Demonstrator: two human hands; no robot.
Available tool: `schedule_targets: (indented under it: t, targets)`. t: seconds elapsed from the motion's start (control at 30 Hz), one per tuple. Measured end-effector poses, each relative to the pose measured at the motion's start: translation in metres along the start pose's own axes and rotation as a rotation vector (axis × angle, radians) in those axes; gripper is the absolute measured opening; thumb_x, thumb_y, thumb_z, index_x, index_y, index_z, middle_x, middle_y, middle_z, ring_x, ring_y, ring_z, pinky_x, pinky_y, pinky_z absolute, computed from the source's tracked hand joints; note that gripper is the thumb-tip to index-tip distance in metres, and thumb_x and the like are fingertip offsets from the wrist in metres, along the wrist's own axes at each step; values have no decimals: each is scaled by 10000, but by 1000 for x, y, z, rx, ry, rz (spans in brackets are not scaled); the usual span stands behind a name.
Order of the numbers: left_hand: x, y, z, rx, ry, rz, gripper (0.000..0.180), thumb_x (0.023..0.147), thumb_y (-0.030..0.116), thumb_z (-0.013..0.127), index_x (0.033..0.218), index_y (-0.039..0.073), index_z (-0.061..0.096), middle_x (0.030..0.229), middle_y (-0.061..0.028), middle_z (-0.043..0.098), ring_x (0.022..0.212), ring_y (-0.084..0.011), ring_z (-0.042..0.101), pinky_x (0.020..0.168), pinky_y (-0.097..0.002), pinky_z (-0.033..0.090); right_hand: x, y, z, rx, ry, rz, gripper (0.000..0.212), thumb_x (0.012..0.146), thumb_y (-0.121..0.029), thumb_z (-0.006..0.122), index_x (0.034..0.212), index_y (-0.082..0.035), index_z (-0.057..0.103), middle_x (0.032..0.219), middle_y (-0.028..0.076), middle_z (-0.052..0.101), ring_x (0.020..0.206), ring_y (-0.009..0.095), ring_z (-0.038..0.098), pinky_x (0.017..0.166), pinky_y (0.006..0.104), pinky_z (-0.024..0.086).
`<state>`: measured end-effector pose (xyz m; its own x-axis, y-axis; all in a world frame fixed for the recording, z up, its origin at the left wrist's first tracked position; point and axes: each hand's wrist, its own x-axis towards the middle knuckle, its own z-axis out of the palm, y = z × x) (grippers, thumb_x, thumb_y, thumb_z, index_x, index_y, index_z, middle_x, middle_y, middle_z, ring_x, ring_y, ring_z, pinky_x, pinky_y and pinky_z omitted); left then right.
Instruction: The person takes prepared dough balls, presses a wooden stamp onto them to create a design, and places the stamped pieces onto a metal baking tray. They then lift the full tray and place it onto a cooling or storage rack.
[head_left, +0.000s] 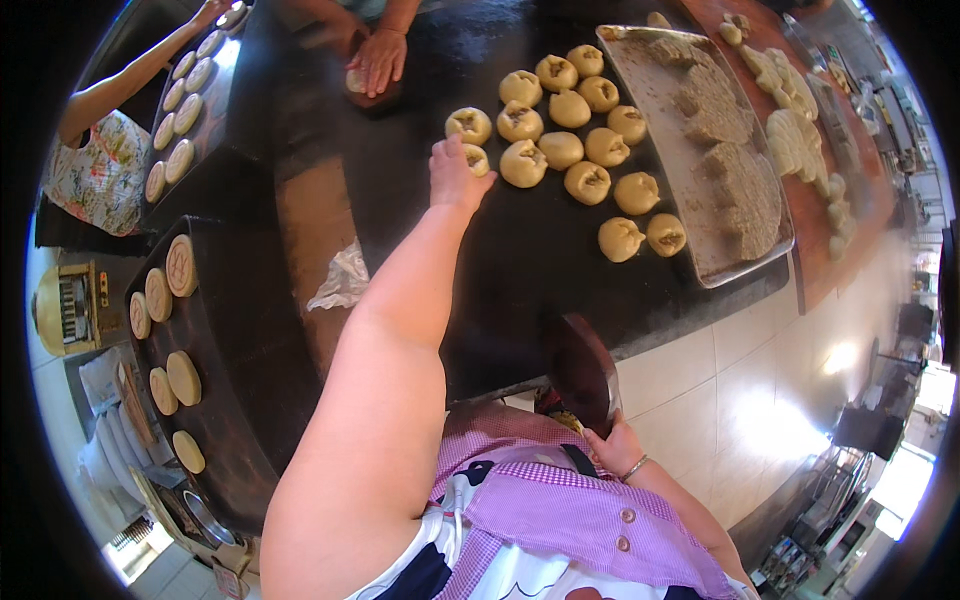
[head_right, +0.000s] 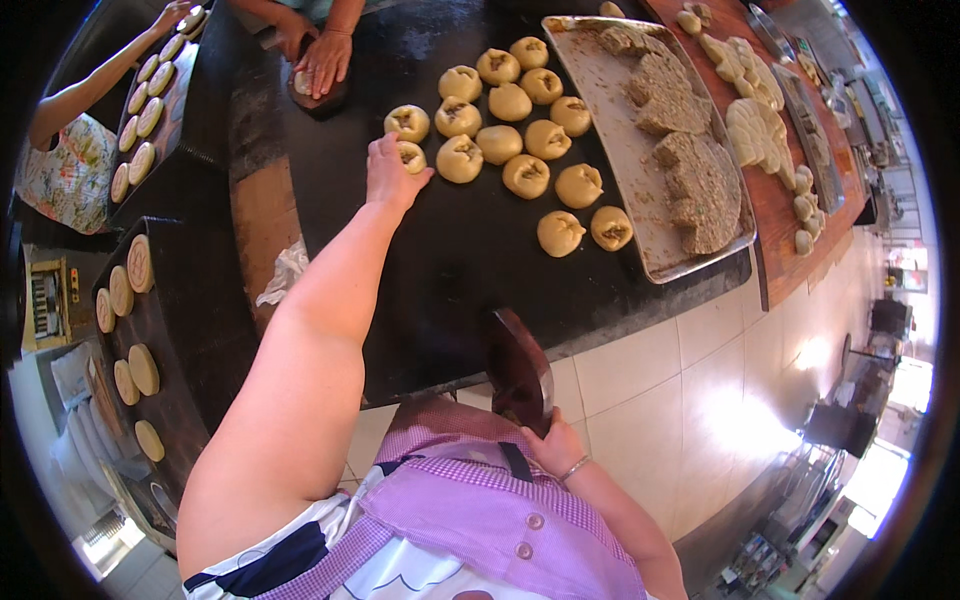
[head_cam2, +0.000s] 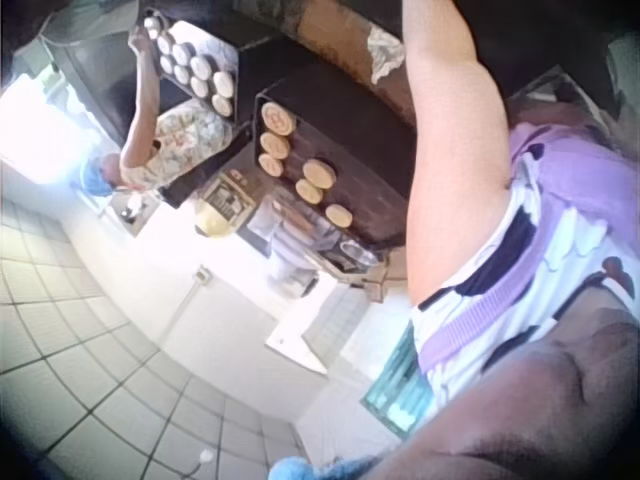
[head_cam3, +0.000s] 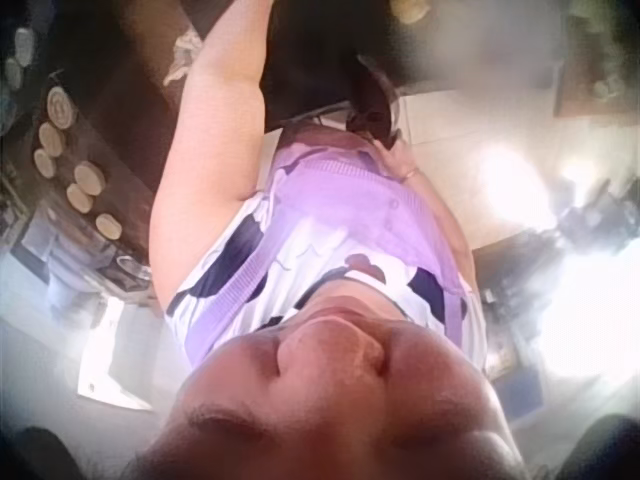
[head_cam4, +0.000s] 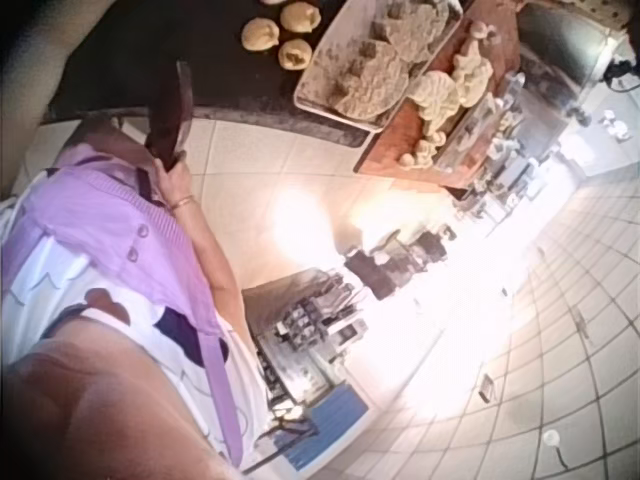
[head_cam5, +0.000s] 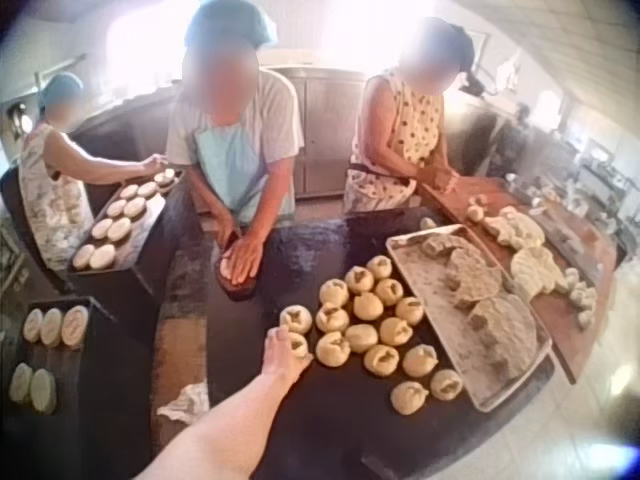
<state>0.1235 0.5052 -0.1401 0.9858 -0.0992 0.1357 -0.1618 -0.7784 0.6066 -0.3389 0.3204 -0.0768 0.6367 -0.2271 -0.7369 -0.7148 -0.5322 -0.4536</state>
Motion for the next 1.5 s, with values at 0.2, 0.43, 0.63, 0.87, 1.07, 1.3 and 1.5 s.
schedule_targets:
  t: [0.2, 0.43, 0.63, 0.87, 1.07, 1.3, 1.5]
  targets:
    - [-80, -12, -52, -122, -41, 411, 712, 592, 104, 872, 1229, 110, 555, 1162, -164, 530, 1084, -346, 528, 930, -412, 475, 17, -5, 6, 260, -52, -182, 576, 879, -394, 663, 1188, 61, 491, 933, 199, 676, 867, 314, 673, 783, 401, 536]
    - [-231, -21, -95, -10, -252, 509, 488, 590, 214, 888, 1014, 106, 673, 1110, -126, 592, 1020, -331, 585, 888, -455, 502, 81, -31, 13, 914, -574, 253, 484, 938, -550, 570, 927, -66, 580, 650, 50, 582, 550, 164, 539, 578, 297, 451]
    - [-215, 8, -57, -490, -57, -107, 106, 805, 120, 719, 840, 25, 688, 926, -129, 673, 869, -318, 644, 792, -390, 524, 106, -21, 29, 728, -591, 297, 488, 934, -561, 569, 936, -74, 546, 632, 61, 569, 515, 183, 531, 552, 340, 466]
    - [-214, 109, -25, -373, -232, 636, 136, 803, 75, 698, 936, 45, 690, 918, -89, 666, 897, -299, 628, 813, -399, 517, 102, -39, 27, 843, -549, 275, 481, 888, -535, 658, 811, -68, 570, 589, 56, 578, 441, 166, 523, 484, 309, 451]
    - [-218, 100, -2, -87, -454, 620, 358, 766, 85, 627, 1123, 83, 645, 943, -48, 670, 972, -267, 600, 953, -454, 431, 97, -40, 24, 807, -572, 239, 496, 899, -519, 649, 720, -64, 563, 581, 64, 566, 468, 176, 541, 480, 322, 448]
    - [-207, 133, 0, 306, -631, 501, 585, 882, 317, 589, 1414, 108, 465, 1531, -60, 364, 1441, -320, 256, 1149, -579, 213, 105, -40, 16, 877, -626, 237, 478, 884, -479, 689, 832, -15, 583, 627, 76, 596, 471, 183, 564, 474, 319, 464]
    - [-206, 130, 13, 421, -726, 660, 604, 924, 412, 533, 1448, 125, 440, 1539, -50, 358, 1457, -281, 235, 1169, -563, 178, 113, -33, 23, 824, -634, 140, 511, 882, -508, 677, 758, -19, 591, 608, 76, 590, 489, 196, 578, 491, 329, 468]
